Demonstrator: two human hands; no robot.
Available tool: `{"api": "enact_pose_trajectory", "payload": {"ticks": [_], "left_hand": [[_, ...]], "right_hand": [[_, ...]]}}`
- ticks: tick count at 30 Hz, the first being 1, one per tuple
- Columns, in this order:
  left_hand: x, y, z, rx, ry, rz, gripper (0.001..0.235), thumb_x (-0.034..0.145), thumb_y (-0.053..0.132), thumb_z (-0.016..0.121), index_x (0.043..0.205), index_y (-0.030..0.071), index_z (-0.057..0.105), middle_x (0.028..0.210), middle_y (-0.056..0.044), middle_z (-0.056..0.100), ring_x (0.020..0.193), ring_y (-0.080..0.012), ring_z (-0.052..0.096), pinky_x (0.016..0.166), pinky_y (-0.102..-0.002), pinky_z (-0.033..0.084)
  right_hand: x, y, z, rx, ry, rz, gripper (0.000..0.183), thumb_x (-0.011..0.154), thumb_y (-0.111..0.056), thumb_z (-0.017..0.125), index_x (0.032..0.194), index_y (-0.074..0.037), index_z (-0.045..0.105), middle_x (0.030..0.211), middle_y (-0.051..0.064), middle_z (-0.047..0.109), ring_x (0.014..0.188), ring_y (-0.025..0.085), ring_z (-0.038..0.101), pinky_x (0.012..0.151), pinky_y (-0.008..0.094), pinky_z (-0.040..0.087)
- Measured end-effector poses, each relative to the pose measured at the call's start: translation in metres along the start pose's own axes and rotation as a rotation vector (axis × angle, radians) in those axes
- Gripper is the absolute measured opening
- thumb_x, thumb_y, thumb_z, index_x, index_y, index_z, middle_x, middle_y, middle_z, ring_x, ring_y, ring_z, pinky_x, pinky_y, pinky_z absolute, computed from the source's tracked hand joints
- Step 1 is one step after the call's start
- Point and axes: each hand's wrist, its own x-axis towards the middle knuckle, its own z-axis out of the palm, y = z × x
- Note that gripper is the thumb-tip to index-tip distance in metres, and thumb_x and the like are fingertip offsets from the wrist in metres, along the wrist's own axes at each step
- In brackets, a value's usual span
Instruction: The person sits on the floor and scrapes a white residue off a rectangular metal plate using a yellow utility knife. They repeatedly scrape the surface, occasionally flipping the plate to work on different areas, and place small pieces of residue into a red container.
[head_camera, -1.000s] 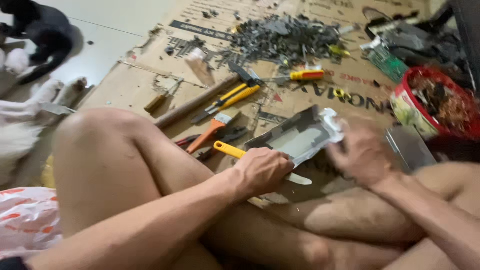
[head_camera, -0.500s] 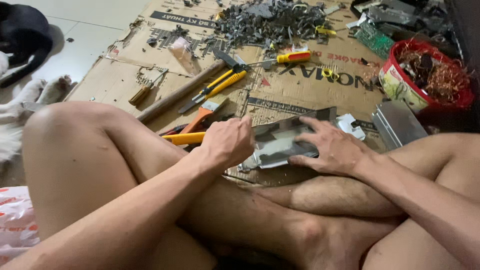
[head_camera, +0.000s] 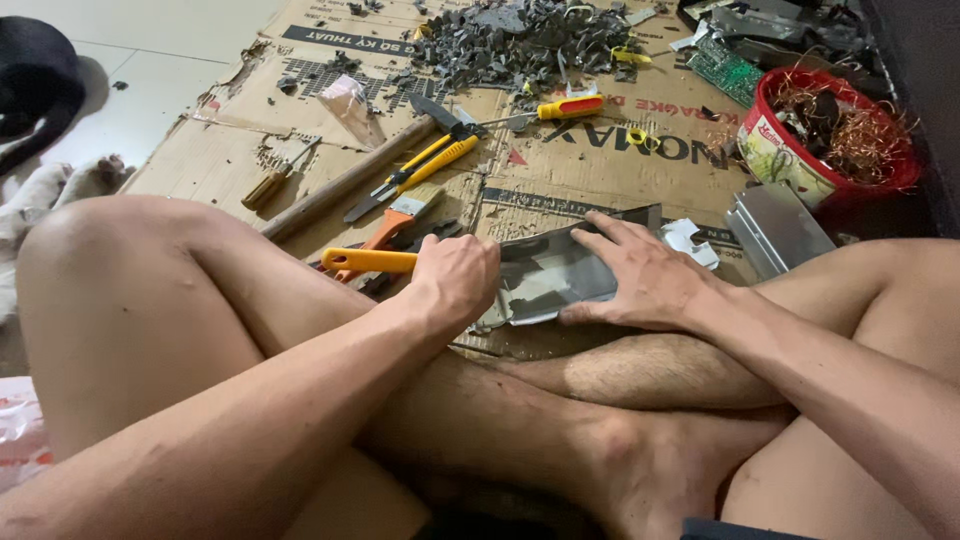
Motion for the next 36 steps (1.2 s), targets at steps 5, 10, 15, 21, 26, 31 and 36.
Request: {"api": "enact_pose_trajectory", "payload": {"ticks": [5, 10, 15, 21, 26, 31, 36], "left_hand": [[-0.016, 0.011, -0.017, -0.079, -0.053, 0.022, 0.024, 0.082, 0.016, 0.053, 0.08, 0.013, 0.076, 0.075, -0.01, 0.075, 0.08, -0.0329, 0.077, 0.076, -0.046, 0.05], [-0.021, 0.012, -0.036, -0.107, -0.049, 0.049, 0.029, 0.086, 0.016, 0.048, 0.086, 0.01, 0.077, 0.077, -0.014, 0.076, 0.081, -0.0333, 0.077, 0.08, -0.045, 0.05], [-0.008, 0.013, -0.023, 0.003, -0.024, -0.098, 0.026, 0.084, 0.014, 0.053, 0.094, 0.009, 0.076, 0.072, -0.014, 0.074, 0.073, -0.0335, 0.076, 0.057, -0.046, 0.056], [-0.014, 0.001, -0.025, -0.035, -0.025, 0.037, 0.027, 0.085, 0.017, 0.05, 0.097, 0.018, 0.074, 0.079, -0.012, 0.077, 0.082, -0.0335, 0.077, 0.067, -0.049, 0.06], [-0.019, -0.002, -0.033, -0.022, -0.153, 0.115, 0.027, 0.087, 0.015, 0.053, 0.105, 0.012, 0.073, 0.079, -0.015, 0.075, 0.083, -0.0367, 0.076, 0.071, -0.055, 0.061], [-0.033, 0.002, -0.061, -0.026, -0.207, 0.146, 0.027, 0.09, 0.016, 0.051, 0.103, 0.01, 0.074, 0.08, -0.015, 0.076, 0.083, -0.0356, 0.076, 0.071, -0.054, 0.062], [-0.045, 0.021, -0.075, -0.041, -0.285, 0.168, 0.028, 0.097, 0.019, 0.047, 0.1, 0.01, 0.073, 0.071, -0.011, 0.072, 0.073, -0.028, 0.074, 0.069, -0.051, 0.064]], "right_hand": [[0.003, 0.002, 0.008, -0.025, -0.014, 0.014, 0.111, 0.067, -0.09, 0.065, 0.153, -0.023, 0.041, 0.164, 0.007, 0.029, 0.148, 0.034, 0.035, 0.117, 0.055, 0.039], [-0.001, 0.003, 0.004, -0.026, 0.016, -0.021, 0.105, 0.071, -0.085, 0.067, 0.149, -0.018, 0.047, 0.161, 0.012, 0.033, 0.146, 0.039, 0.039, 0.116, 0.056, 0.04], [-0.005, 0.003, 0.002, 0.013, 0.035, -0.016, 0.096, 0.067, -0.084, 0.072, 0.136, -0.02, 0.058, 0.158, 0.008, 0.037, 0.142, 0.04, 0.043, 0.116, 0.053, 0.042], [-0.006, 0.005, 0.007, 0.018, 0.033, 0.003, 0.089, 0.065, -0.083, 0.075, 0.128, -0.021, 0.064, 0.159, 0.008, 0.038, 0.143, 0.042, 0.043, 0.117, 0.053, 0.041], [-0.01, 0.001, 0.001, 0.029, -0.014, 0.028, 0.087, 0.061, -0.084, 0.077, 0.123, -0.024, 0.066, 0.16, 0.003, 0.037, 0.145, 0.036, 0.041, 0.118, 0.05, 0.041], [-0.01, 0.002, 0.001, 0.046, 0.001, 0.002, 0.085, 0.06, -0.082, 0.079, 0.118, -0.021, 0.068, 0.16, 0.006, 0.038, 0.143, 0.039, 0.043, 0.117, 0.051, 0.042], [-0.01, -0.001, -0.002, 0.044, -0.051, 0.033, 0.082, 0.061, -0.082, 0.078, 0.118, -0.023, 0.069, 0.162, 0.004, 0.034, 0.147, 0.037, 0.038, 0.118, 0.05, 0.041]]}}
